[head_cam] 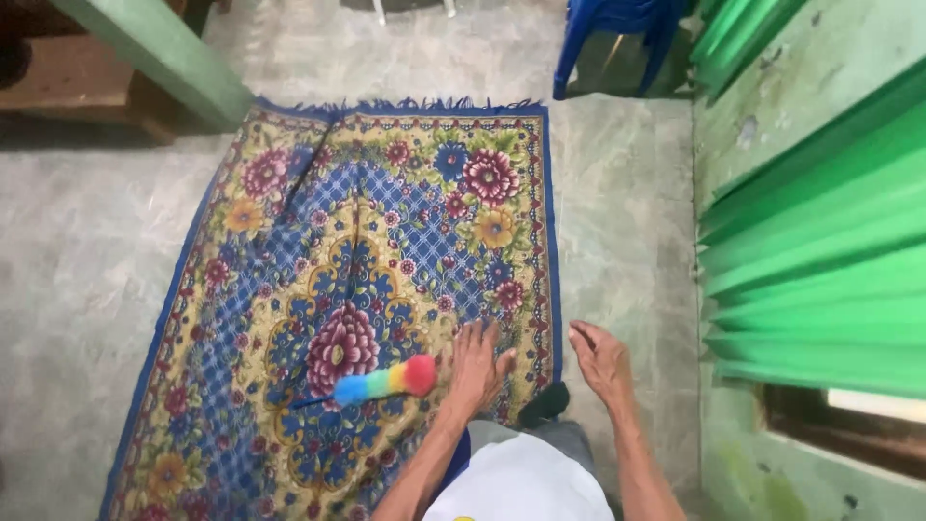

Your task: The person positions a floral rug on a tiled floor and then uses a rainbow-colored feather duster to dust the rug's surface. The person moves the duster across the rug repeatedly, covering different areas.

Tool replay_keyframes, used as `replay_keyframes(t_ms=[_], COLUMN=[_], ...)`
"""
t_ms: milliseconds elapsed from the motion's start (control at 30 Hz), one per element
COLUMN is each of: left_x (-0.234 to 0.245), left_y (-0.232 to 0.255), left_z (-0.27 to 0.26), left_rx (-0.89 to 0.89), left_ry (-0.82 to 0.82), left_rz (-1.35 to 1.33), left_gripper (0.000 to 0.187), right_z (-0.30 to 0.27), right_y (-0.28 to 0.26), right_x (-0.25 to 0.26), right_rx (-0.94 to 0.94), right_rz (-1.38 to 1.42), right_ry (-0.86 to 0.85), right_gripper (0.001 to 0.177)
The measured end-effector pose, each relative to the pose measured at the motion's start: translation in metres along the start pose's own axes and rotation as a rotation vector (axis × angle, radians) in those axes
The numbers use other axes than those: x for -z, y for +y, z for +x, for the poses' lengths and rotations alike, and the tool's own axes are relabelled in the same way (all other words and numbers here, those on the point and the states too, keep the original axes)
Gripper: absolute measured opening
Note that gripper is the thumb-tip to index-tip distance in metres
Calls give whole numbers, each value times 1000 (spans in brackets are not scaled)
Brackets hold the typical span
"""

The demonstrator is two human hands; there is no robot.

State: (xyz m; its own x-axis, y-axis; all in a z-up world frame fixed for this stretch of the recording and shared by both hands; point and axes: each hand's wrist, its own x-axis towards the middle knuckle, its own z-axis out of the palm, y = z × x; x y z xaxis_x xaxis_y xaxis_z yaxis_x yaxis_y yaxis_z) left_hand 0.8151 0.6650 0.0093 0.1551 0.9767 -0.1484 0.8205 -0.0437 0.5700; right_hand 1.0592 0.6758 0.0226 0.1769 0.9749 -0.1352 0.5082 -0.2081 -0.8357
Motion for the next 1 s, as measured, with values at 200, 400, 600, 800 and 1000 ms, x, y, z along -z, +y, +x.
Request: replay_keyframes(t_ms=[200, 400, 600, 800, 1000], left_x=[-18, -32, -38, -41, -12], left_y=[54, 81, 92, 96, 119], left_z=[45, 83, 141, 213, 271], left_rx=[53, 110, 148, 123, 105], left_ry=[47, 41, 110, 226, 182], left_rz=[-34, -42, -89, -129, -130], left_gripper=[64, 68, 66, 59, 56], right_z=[63, 123, 194, 268, 324], right_y=[13, 22, 34, 34, 32], right_x=[47, 69, 73, 83, 93], right_rx=[46, 12, 31, 121, 195], right_rz=[-41, -110, -90, -88, -147], right_ry=[-91, -144, -154, -168, -175], right_gripper=[33, 33, 33, 32, 32])
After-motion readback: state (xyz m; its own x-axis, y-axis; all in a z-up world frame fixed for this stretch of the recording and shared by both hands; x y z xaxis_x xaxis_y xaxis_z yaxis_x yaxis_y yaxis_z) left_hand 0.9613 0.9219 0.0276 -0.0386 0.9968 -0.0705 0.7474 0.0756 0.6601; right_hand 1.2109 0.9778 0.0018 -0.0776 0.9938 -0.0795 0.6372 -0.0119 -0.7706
